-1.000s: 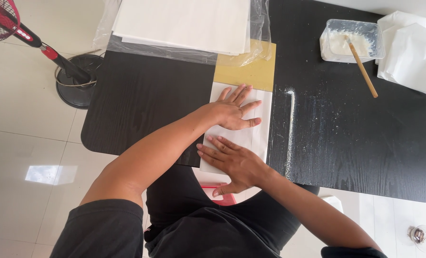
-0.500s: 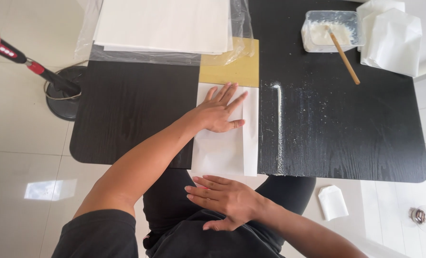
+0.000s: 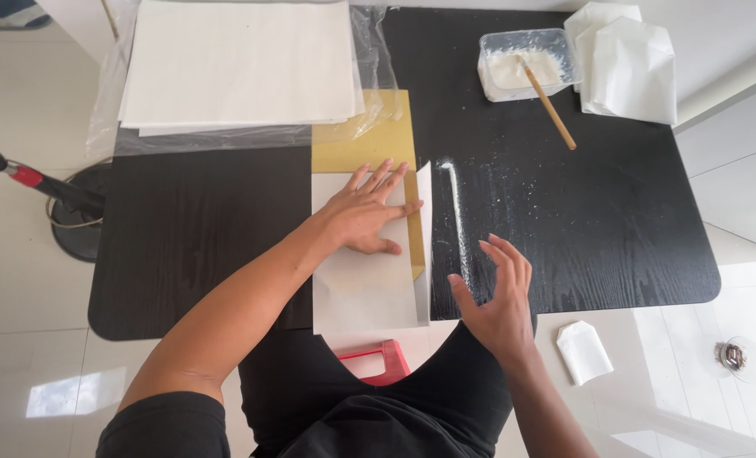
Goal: Manually assembling bags by folding paper and applying glue with a brush.
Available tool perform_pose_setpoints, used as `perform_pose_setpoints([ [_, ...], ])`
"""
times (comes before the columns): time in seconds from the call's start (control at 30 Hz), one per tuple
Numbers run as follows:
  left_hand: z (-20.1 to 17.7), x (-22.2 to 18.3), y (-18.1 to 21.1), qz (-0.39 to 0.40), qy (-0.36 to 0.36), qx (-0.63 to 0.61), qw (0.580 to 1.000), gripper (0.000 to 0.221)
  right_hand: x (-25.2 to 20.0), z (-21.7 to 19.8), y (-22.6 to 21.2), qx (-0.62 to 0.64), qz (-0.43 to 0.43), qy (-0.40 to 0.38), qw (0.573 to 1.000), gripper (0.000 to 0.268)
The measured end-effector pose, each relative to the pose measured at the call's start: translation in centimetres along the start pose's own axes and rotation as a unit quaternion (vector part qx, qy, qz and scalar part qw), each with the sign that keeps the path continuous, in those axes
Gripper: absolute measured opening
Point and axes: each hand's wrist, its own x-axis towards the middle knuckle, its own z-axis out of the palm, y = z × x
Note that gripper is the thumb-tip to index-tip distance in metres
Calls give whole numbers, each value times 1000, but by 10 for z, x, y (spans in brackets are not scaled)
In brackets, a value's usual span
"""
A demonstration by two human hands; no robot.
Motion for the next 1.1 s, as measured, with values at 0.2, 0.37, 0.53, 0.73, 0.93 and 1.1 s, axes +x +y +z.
perform_pose_setpoints([
  [0.2,-6,14,-5,10,-47,-46,998,92,35,-3,53,74,82,71,991,52],
  [0.37,-3,18,-11,22,-60,-58,996,93,96,-7,91,162,132,88,974,55],
  [0.53,-6,20,-14,36,-62,-65,995,92,168,1,118,181,165,80,966,73],
  [0.73,-13,26,-12,40,-90,-69,993,90,233,15,151,83,159,85,980,49],
  [0.93,-17,29,-14,40,-119,-72,989,88,265,7,157,97,6,177,979,13],
  [1.1,-17,31,-17,63,-104,-54,991,87,260,3,152,145,-21,200,969,18],
])
